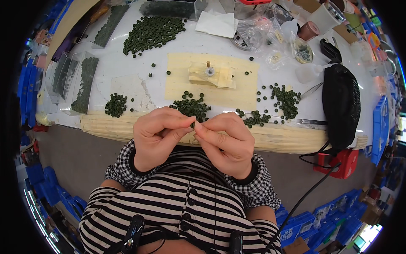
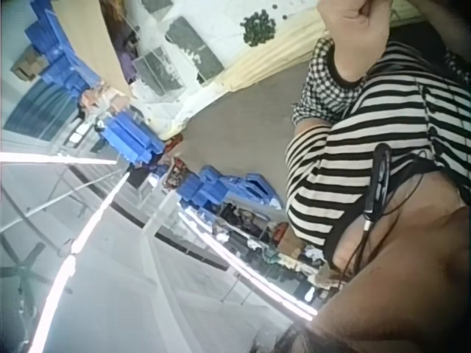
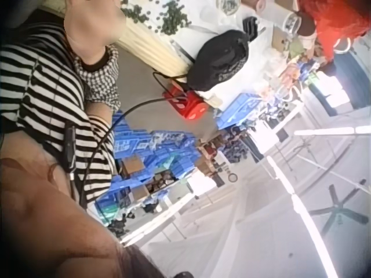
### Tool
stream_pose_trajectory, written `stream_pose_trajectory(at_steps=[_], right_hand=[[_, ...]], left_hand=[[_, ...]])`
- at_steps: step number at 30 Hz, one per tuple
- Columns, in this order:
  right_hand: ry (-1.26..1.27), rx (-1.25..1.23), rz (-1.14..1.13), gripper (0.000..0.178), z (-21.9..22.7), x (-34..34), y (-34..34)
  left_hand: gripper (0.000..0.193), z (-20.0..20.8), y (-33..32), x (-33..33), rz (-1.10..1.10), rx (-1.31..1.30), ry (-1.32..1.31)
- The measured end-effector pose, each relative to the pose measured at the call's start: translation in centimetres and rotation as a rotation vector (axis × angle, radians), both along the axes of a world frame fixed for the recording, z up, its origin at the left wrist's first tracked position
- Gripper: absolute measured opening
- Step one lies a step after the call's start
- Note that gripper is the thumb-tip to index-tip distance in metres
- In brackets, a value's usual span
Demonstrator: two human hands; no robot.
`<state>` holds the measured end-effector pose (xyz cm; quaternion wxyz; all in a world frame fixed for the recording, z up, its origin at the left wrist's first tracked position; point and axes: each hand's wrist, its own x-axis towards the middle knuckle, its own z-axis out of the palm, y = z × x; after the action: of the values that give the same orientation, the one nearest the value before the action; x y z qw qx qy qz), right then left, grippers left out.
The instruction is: Assembling small green plastic components onto a white base on a production workbench.
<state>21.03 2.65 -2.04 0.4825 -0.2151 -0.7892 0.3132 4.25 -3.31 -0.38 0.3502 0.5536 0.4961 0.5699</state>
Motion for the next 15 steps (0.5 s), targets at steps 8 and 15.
stream_pose_trajectory(at_steps=[8,15], right_hand=[[0.052,-0.033,-0.065,0.033,-0.4,-0.5,-0.3],[0.046,-0.028,-0.063,0.032,-0.1,-0.3,-0.4]], left_hand=[[0.017,-1.2,0.5,-0.3,-0.056,-0.163,-0.247],[0.018,-1.5,0.5,-0.3,-0.058,-0.096,-0.212]])
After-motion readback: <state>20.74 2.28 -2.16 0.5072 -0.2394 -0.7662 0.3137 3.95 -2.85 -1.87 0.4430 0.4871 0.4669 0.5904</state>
